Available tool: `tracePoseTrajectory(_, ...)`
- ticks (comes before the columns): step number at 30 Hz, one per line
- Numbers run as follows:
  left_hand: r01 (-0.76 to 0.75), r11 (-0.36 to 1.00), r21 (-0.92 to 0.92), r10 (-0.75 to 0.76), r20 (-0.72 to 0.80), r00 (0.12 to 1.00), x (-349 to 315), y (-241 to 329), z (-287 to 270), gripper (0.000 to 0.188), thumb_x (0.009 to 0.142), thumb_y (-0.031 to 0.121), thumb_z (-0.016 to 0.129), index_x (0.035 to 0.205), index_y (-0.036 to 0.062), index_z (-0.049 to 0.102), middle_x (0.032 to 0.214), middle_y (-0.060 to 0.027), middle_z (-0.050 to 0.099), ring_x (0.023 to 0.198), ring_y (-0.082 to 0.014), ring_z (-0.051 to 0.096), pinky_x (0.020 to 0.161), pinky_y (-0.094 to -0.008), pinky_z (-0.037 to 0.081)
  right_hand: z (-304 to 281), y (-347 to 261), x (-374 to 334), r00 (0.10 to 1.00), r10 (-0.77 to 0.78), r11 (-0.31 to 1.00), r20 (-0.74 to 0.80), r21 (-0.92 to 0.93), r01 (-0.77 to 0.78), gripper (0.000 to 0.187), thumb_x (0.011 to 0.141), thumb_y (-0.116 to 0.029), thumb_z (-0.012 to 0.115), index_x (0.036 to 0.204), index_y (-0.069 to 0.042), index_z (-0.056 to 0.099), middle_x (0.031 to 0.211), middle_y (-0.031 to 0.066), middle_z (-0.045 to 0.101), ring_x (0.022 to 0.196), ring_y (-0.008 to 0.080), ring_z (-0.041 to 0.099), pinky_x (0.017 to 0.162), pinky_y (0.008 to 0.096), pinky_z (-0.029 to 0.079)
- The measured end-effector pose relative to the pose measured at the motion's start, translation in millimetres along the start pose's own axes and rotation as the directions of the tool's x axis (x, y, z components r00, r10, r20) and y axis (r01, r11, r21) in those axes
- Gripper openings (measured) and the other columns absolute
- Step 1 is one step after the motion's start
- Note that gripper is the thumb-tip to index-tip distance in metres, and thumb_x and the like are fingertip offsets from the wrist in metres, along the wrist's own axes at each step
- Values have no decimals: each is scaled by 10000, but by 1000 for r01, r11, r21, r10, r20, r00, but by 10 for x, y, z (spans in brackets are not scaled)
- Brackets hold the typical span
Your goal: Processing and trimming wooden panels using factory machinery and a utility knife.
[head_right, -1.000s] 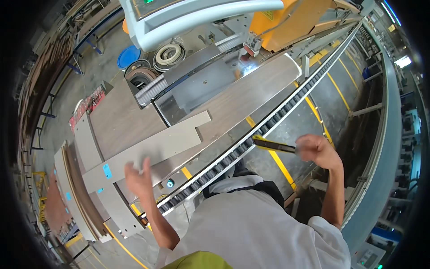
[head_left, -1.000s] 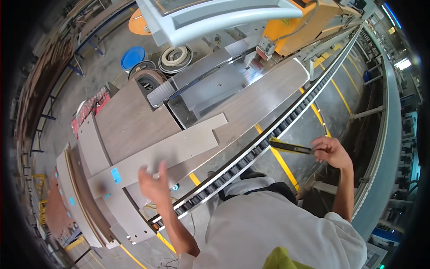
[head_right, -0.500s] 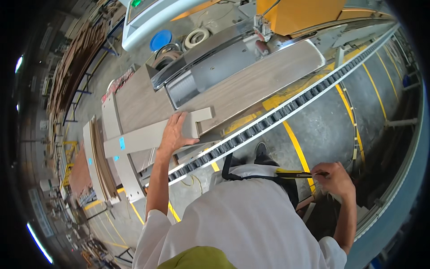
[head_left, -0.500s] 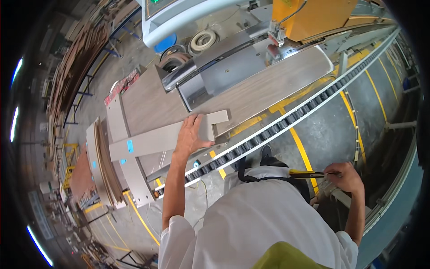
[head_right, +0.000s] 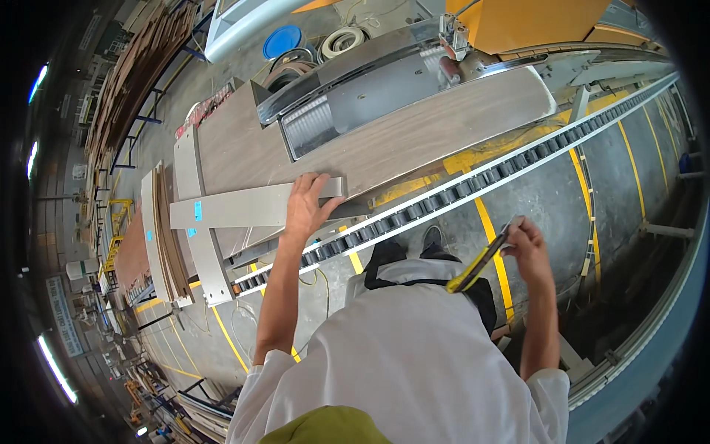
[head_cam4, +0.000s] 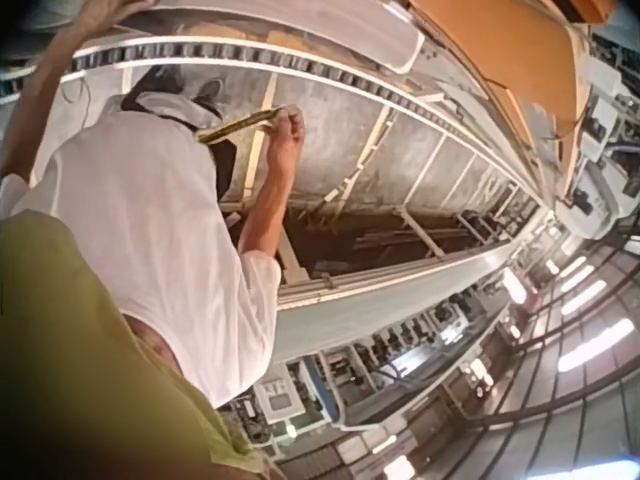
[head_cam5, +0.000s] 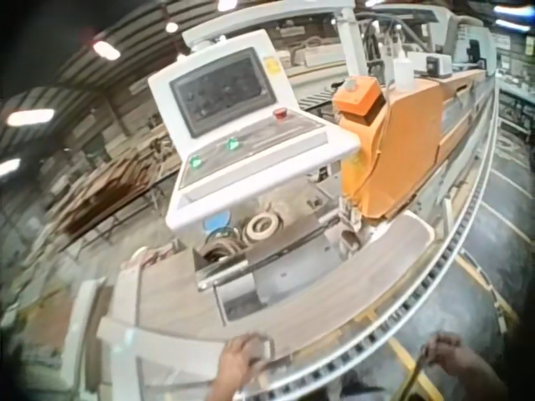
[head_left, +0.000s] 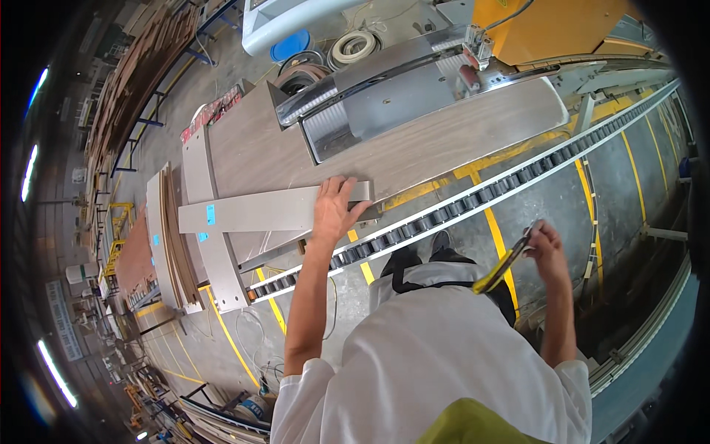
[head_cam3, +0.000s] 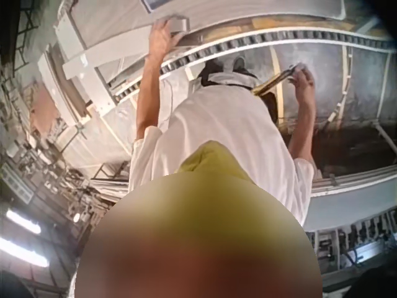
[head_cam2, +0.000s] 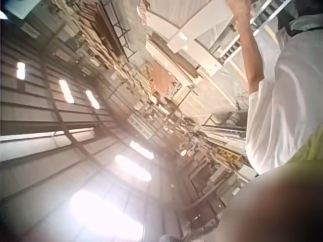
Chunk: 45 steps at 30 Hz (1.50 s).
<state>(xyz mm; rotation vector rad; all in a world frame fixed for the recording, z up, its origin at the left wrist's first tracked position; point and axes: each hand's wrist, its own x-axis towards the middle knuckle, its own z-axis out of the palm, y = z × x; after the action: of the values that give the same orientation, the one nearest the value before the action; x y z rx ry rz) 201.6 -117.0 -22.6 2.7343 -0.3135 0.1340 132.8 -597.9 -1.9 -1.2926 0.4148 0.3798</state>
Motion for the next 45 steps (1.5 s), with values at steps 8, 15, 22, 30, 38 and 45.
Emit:
tracePoseTrajectory(8,-20,999,-39,18,-69,997,-97,-3,12,591,738,369,853,1179,55,616,1156,-139,572,1091,-356,532,1004,-502,410,664,625,-99,997,60,976,-56,212,-47,153,1045,-214,540,1085,-87,616,950,46,683,800,117,610,767,317,514)
tracePoseTrajectory(15,25,1000,14,-23,-113,993,-403,-63,-55,641,730,345,865,1220,38,587,1208,-168,571,1179,-391,531,1120,-533,362,1343,198,72,951,106,845,289,-531,67,213,1047,-227,549,1114,-32,600,723,71,657,637,209,663,566,366,494)
tracePoseTrajectory(22,81,993,-88,-95,-160,983,-486,-107,-14,732,730,325,873,1277,2,511,1253,-190,550,1213,-407,522,1158,-554,342,2380,-106,842,718,-139,73,682,-716,694,214,973,-217,608,939,-6,595,660,197,652,640,410,662,567,487,513)
tracePoseTrajectory(30,40,990,-139,-57,-122,991,-618,-111,-35,747,705,320,876,1261,-6,498,1241,-174,514,1230,-380,497,1159,-539,358,2791,-18,1002,660,83,-115,747,-650,751,289,967,-235,625,931,51,594,618,183,636,573,371,655,528,448,510)
tracePoseTrajectory(38,81,984,-156,-98,-107,989,-628,-112,-55,753,659,285,906,1247,-1,532,1234,-165,541,1212,-373,520,1154,-538,372,2731,52,969,618,41,-127,785,-609,783,284,983,-247,605,905,25,586,624,177,641,565,360,657,528,428,515)
tracePoseTrajectory(45,82,987,-141,-97,-108,989,-572,-135,-37,735,702,324,877,1244,-14,514,1225,-167,529,1211,-371,511,1152,-532,371,2753,-36,1032,631,123,-119,766,-620,775,271,980,-239,620,903,13,558,643,176,637,574,363,647,522,428,499)
